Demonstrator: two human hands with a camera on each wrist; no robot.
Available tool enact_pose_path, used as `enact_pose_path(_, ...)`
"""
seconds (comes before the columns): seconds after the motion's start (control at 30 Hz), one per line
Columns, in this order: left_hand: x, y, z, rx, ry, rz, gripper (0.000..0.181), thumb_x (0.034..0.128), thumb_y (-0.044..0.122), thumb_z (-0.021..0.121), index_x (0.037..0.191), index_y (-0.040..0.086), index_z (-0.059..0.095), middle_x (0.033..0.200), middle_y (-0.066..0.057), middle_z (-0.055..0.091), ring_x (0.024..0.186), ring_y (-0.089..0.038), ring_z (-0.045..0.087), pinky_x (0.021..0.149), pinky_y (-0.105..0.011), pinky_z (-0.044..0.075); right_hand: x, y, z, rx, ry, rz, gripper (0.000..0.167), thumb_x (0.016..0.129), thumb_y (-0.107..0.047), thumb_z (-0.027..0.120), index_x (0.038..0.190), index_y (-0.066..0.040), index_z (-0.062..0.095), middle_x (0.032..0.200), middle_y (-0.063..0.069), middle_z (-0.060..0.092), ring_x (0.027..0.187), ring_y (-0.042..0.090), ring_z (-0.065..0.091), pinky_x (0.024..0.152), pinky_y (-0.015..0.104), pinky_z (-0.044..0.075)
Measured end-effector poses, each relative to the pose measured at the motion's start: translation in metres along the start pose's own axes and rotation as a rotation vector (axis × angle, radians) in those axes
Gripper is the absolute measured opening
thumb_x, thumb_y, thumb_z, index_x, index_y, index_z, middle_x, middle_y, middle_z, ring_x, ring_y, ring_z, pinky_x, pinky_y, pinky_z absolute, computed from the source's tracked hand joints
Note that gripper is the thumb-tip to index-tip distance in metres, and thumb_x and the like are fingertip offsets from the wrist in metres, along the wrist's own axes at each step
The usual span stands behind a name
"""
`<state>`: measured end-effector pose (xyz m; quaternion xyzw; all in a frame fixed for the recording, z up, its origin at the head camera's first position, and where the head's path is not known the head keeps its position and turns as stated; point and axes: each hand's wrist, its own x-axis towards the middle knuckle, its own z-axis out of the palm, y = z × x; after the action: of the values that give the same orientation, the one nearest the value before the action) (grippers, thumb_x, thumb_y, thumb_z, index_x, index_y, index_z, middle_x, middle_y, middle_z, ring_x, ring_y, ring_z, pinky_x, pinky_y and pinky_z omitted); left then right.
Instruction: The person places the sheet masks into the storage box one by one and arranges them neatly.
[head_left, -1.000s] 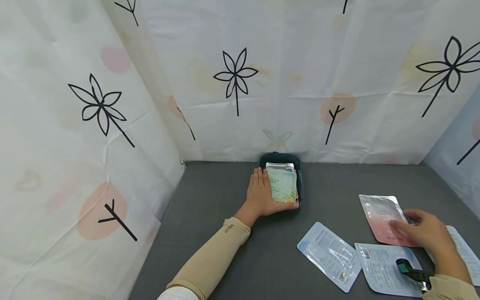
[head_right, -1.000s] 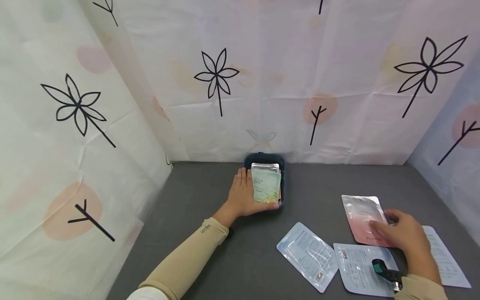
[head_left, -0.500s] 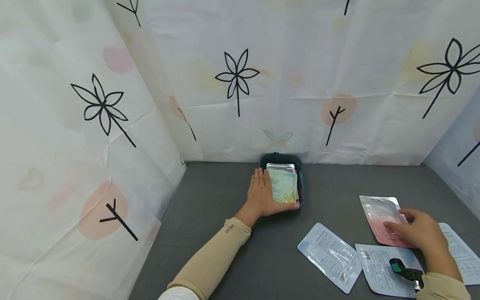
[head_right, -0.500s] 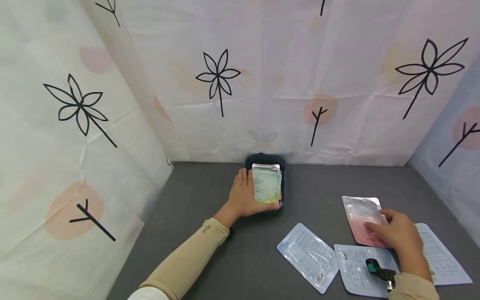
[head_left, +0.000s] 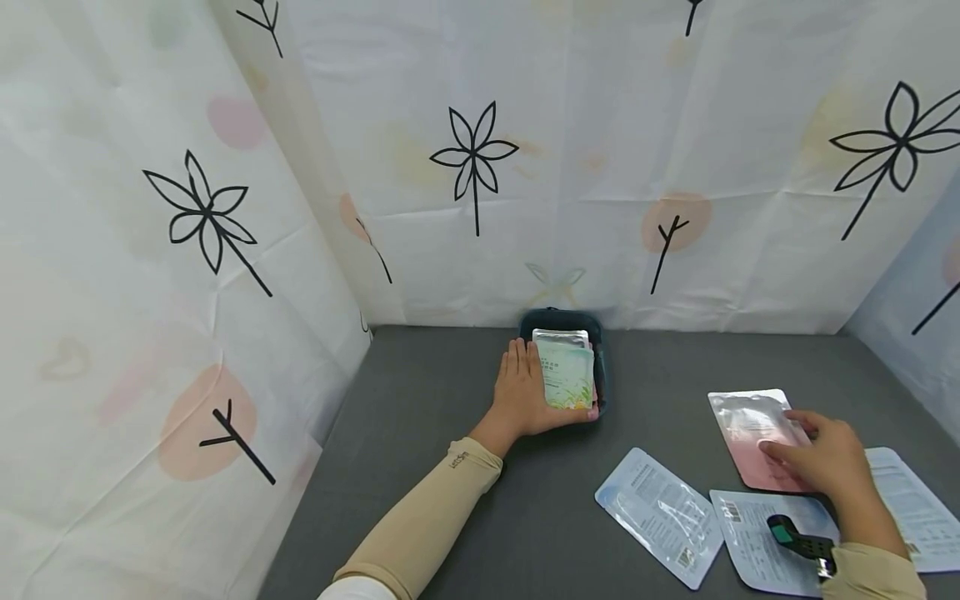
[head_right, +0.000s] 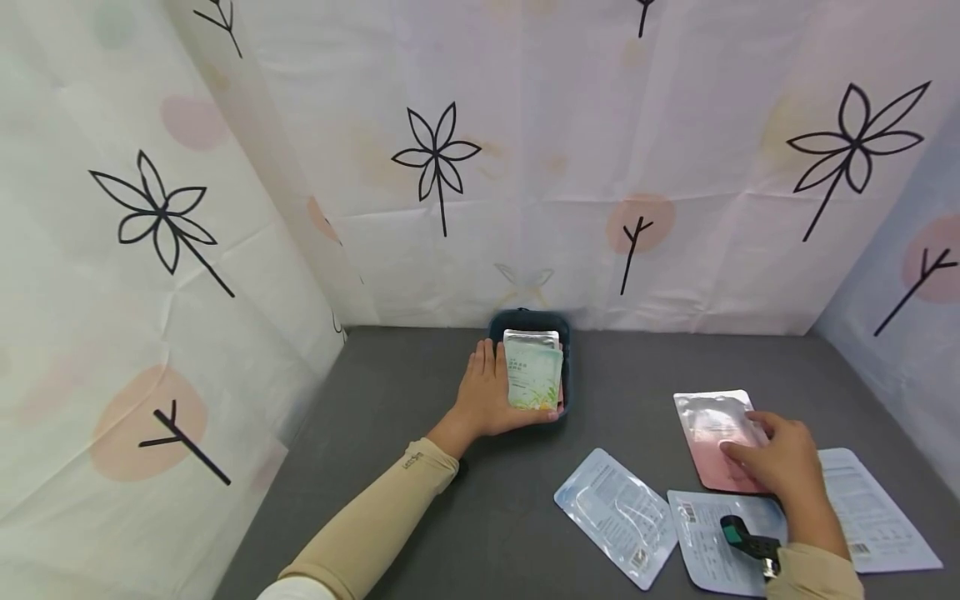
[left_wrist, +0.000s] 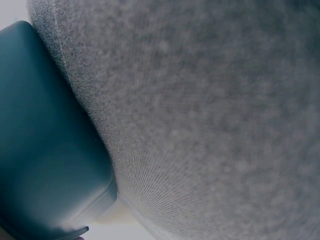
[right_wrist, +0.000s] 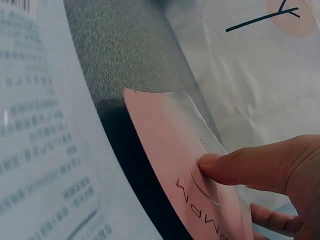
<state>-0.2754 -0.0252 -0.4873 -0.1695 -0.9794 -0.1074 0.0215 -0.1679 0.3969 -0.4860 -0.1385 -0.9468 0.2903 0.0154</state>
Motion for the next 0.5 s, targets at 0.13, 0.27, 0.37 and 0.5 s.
enact_pose_path(0.13,0.0,0.0,0.001,-0.003,0.002,0.0,0.153,0.0698,0.099,0.061,0.169,-0.001,0.003,0.178,-0.025,0.003,0.167,-0.038,0.005,0.135,-0.049,0.013,0.0,-0.004,0.002,0.052,-0.011,0.001,0.079,0.097,-0.034,0.077,0.15,0.013,0.042,0.145,0.05,0.036,0.127,0.07,0.038,0.1,0.082,0.04)
enact_pose_path(0.27,0.001,0.0,0.001,-0.002,-0.001,-0.003,0.153,0.0694,0.1,0.06,0.169,-0.001,0.004,0.178,-0.025,0.003,0.167,-0.038,0.005,0.135,-0.049,0.013,-0.001,-0.008,0.003,0.099,-0.048,0.014,0.08,0.101,-0.039,0.072,0.155,0.009,0.039,0.151,0.05,0.032,0.131,0.071,0.037,0.1,0.08,0.042)
enact_pose_path(0.37,0.001,0.0,0.001,0.004,-0.007,-0.007,0.154,0.0694,0.101,0.059,0.169,-0.001,0.001,0.178,-0.025,0.002,0.167,-0.038,0.004,0.135,-0.048,0.012,-0.001,-0.012,0.003,0.145,-0.052,0.014,0.076,0.103,-0.037,0.069,0.156,0.009,0.04,0.151,0.05,0.034,0.129,0.069,0.04,0.099,0.075,0.048)
enact_pose_path(0.5,0.001,0.0,0.001,0.0,-0.004,-0.006,0.154,0.0691,0.101,0.059,0.17,0.0,0.0,0.178,-0.024,0.003,0.167,-0.037,0.004,0.135,-0.048,0.012,-0.002,-0.018,0.003,0.192,-0.042,0.003,0.072,0.104,-0.036,0.068,0.155,0.009,0.042,0.147,0.048,0.04,0.12,0.062,0.049,0.08,0.043,0.065)
